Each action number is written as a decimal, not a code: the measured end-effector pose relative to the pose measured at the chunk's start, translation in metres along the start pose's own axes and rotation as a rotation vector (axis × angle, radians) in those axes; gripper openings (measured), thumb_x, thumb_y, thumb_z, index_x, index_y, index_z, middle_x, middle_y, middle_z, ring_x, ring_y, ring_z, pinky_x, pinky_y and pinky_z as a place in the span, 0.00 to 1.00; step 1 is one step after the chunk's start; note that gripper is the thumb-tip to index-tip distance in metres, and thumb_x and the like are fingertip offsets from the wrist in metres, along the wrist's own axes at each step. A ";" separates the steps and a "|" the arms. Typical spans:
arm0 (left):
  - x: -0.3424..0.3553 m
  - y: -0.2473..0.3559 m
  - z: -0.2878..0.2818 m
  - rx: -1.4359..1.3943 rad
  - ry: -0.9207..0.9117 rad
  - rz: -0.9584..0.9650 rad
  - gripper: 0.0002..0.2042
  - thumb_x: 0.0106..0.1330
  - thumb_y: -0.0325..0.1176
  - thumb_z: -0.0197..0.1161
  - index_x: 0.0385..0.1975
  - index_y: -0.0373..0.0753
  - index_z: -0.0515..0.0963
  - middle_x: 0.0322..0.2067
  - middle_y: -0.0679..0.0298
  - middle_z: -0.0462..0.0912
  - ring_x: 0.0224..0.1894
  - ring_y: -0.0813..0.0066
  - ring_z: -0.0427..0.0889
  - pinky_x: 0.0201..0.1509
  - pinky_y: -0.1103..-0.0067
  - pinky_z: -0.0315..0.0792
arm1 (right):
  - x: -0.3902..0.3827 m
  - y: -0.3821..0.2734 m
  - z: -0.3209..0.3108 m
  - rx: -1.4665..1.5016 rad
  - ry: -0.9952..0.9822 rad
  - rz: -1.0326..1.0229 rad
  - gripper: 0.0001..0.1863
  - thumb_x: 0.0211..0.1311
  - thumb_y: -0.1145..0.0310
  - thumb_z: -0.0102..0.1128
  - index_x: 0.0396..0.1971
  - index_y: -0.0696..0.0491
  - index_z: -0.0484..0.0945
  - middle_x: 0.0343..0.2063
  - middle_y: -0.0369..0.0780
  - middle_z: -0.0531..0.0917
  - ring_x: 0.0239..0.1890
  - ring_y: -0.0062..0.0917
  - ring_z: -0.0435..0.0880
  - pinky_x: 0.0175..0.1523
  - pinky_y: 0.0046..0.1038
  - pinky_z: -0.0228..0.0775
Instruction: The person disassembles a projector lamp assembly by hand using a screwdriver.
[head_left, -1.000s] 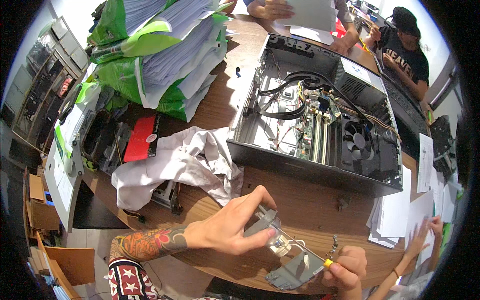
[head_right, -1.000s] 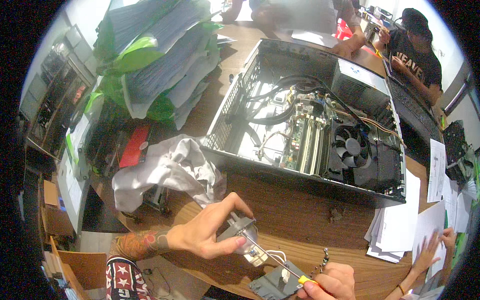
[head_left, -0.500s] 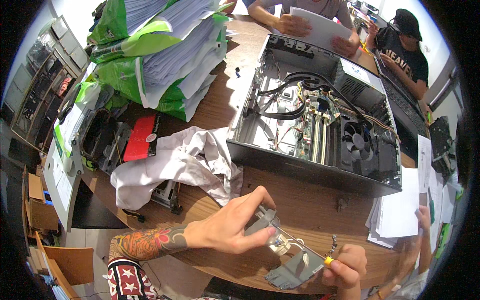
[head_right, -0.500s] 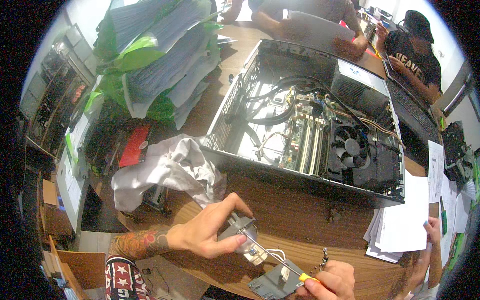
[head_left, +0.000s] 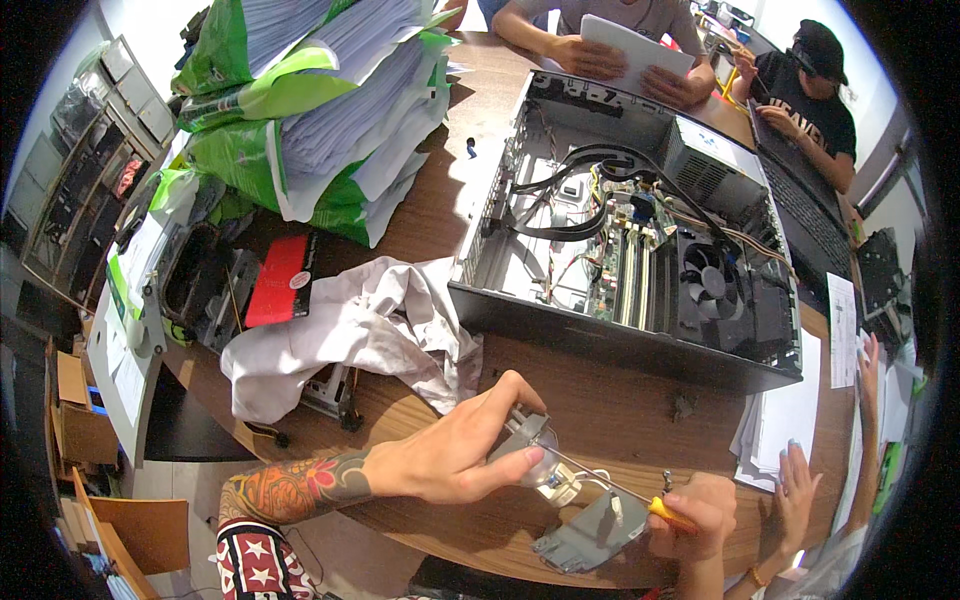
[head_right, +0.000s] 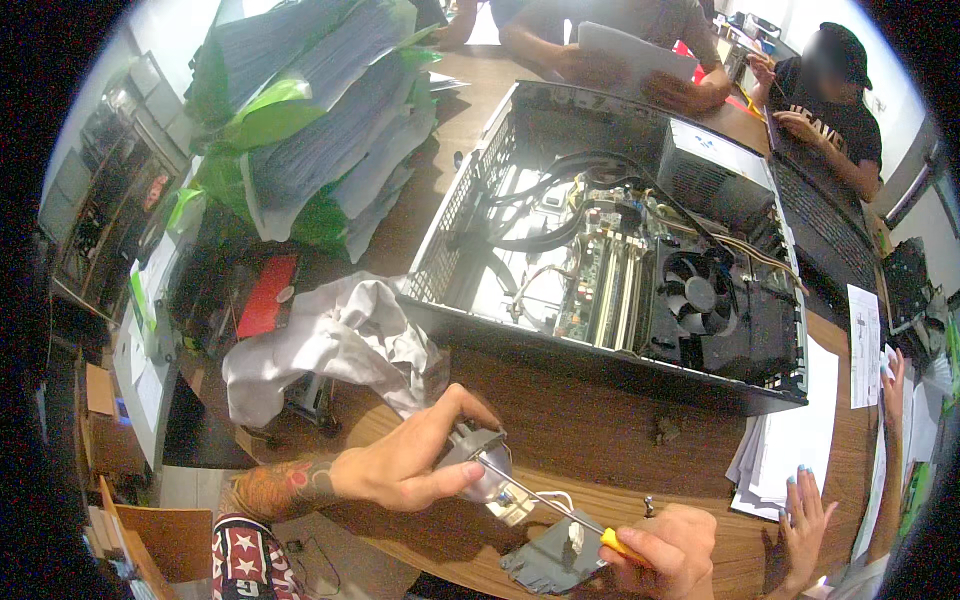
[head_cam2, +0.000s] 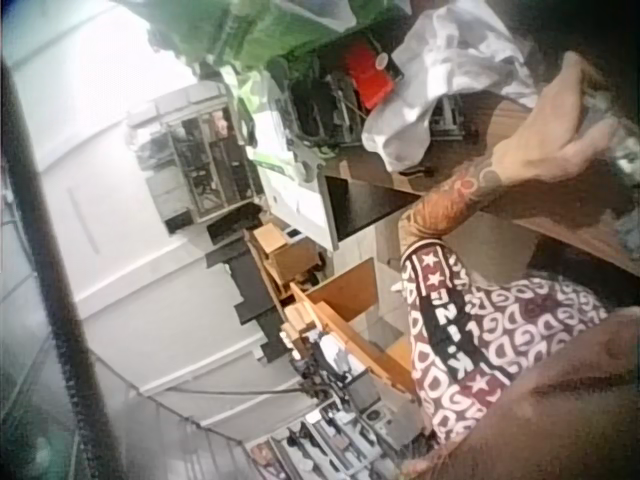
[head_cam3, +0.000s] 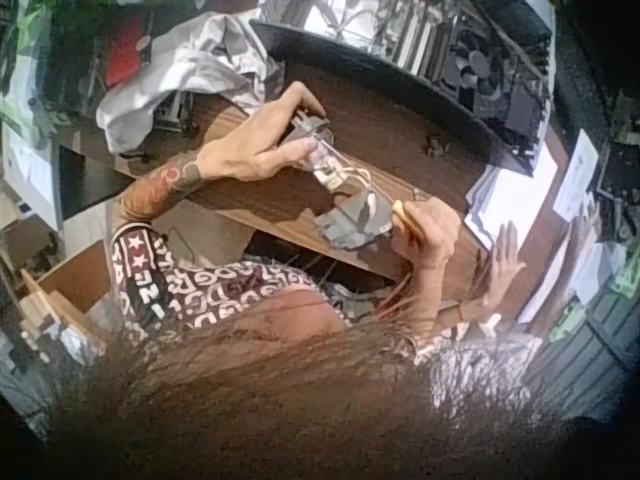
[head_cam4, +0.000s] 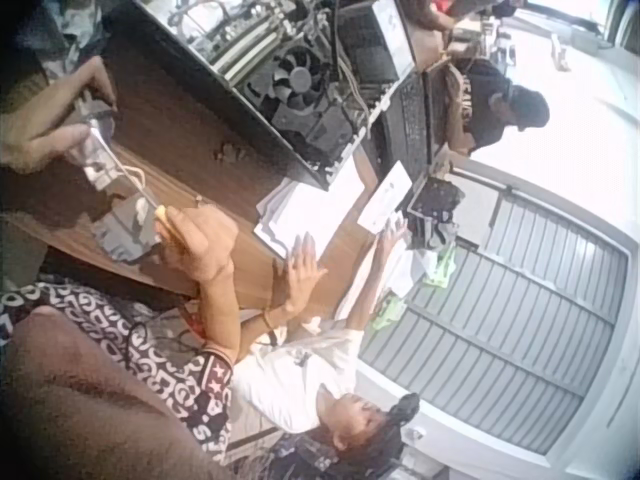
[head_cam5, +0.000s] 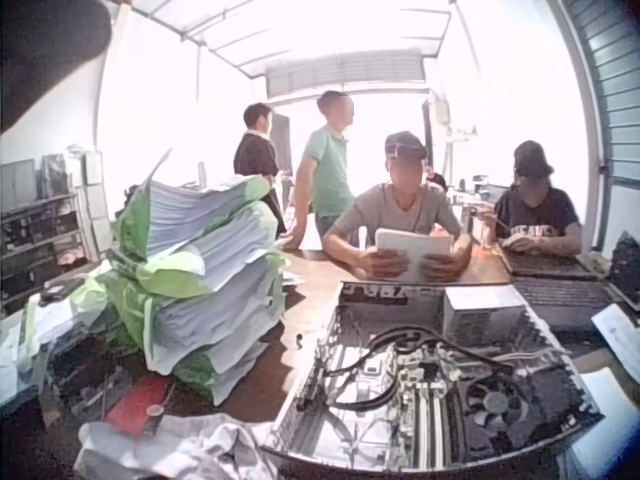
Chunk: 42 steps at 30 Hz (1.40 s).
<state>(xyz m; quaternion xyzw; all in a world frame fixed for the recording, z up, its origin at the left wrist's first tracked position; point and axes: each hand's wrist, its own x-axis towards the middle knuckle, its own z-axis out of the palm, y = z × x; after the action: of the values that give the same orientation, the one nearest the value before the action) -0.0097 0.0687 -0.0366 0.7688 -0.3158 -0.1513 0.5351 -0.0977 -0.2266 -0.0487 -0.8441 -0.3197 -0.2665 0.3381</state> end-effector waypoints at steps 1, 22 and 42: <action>0.000 0.001 -0.001 0.000 -0.001 0.001 0.22 0.64 0.39 0.56 0.49 0.29 0.61 0.34 0.53 0.75 0.34 0.65 0.77 0.41 0.73 0.71 | 0.001 -0.001 0.000 -0.001 0.001 0.000 0.15 0.58 0.64 0.64 0.41 0.54 0.71 0.16 0.34 0.75 0.15 0.24 0.70 0.23 0.26 0.62; 0.000 0.002 -0.002 -0.027 -0.046 -0.046 0.25 0.61 0.41 0.54 0.50 0.28 0.60 0.37 0.50 0.72 0.40 0.60 0.75 0.47 0.69 0.69 | -0.007 -0.006 0.007 0.104 0.163 0.247 0.20 0.44 0.63 0.66 0.37 0.56 0.74 0.24 0.39 0.72 0.23 0.27 0.68 0.32 0.29 0.62; -0.001 0.002 -0.003 -0.054 -0.034 -0.112 0.25 0.62 0.44 0.53 0.50 0.29 0.60 0.35 0.49 0.73 0.39 0.59 0.75 0.46 0.69 0.69 | 0.002 0.004 -0.004 0.048 -0.117 0.144 0.18 0.62 0.54 0.58 0.30 0.56 0.72 0.24 0.39 0.73 0.22 0.27 0.71 0.29 0.29 0.62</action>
<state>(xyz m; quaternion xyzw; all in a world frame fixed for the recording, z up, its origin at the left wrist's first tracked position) -0.0096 0.0713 -0.0336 0.7678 -0.2770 -0.2024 0.5410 -0.0939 -0.2308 -0.0467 -0.8707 -0.2837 -0.1839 0.3573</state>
